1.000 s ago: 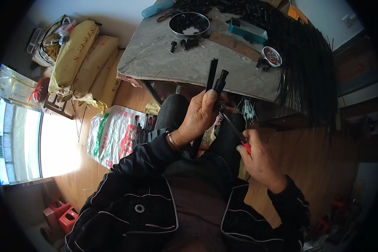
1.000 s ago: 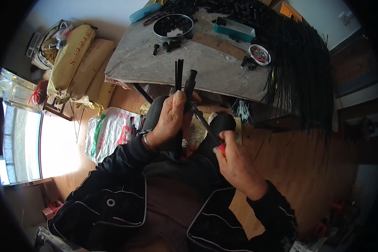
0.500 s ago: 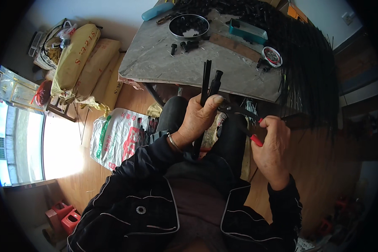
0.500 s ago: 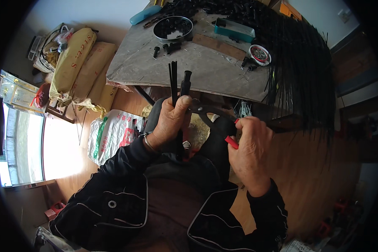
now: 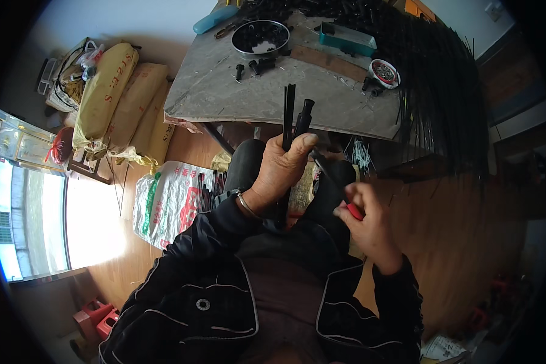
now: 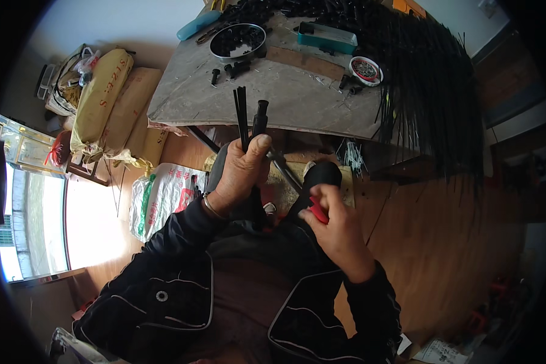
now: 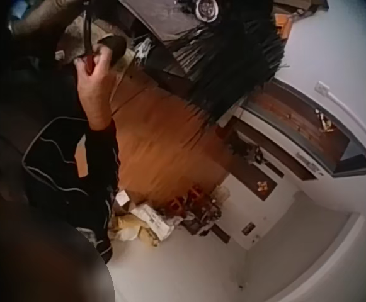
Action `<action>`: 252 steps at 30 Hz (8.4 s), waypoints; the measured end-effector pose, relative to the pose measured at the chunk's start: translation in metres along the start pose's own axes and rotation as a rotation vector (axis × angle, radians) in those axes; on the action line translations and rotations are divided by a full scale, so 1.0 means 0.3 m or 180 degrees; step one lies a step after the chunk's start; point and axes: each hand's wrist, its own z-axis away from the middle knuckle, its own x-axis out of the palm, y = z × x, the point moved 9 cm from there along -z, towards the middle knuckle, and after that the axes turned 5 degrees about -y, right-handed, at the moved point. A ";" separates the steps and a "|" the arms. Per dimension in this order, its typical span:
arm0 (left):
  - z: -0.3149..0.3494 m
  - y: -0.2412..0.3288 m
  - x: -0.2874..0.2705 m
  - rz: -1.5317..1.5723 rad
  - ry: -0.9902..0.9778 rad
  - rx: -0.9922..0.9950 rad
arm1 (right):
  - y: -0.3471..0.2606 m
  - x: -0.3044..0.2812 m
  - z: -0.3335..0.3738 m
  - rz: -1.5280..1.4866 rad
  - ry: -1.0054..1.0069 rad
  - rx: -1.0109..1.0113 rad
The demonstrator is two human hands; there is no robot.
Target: Assembling and securing bundles of black rods or wires using a specialized tool.
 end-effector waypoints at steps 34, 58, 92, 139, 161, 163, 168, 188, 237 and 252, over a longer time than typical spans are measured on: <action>0.042 0.050 0.043 -0.0161 -0.0509 -0.0006 | 0.046 0.223 0.203 -0.3832 -0.3274 0.2076; 0.040 0.092 0.021 -0.0075 -0.0468 0.0030 | 0.087 0.220 0.155 -0.4072 -0.2653 0.2177; -0.003 0.040 0.048 0.0008 -0.1250 -0.0209 | -0.063 0.187 0.080 -0.3010 -0.2968 0.1974; -0.129 -0.013 -0.027 0.0155 -0.0766 -0.0323 | 0.480 -0.276 -0.931 0.2071 0.0130 0.1113; 0.043 0.125 -0.063 0.0199 0.0103 0.0439 | -0.011 0.342 -0.306 -0.4306 -0.0589 0.0866; 0.044 0.118 -0.072 0.0087 0.0074 0.0518 | -0.019 0.333 -0.289 -0.3963 -0.0495 0.0859; 0.059 0.122 -0.069 0.0090 0.0019 0.0495 | -0.085 0.325 -0.256 -0.3378 -0.0334 0.0717; 0.044 0.114 -0.135 -0.0064 0.0193 0.0372 | 0.086 0.126 -0.443 -0.1209 0.0348 0.0455; 0.003 0.082 -0.040 0.0099 -0.0280 0.0155 | 0.205 0.097 -0.582 -0.3761 -0.0735 0.1075; 0.077 0.125 -0.115 -0.0018 0.0271 0.0656 | -0.079 0.361 -0.276 -0.3308 -0.0122 0.0866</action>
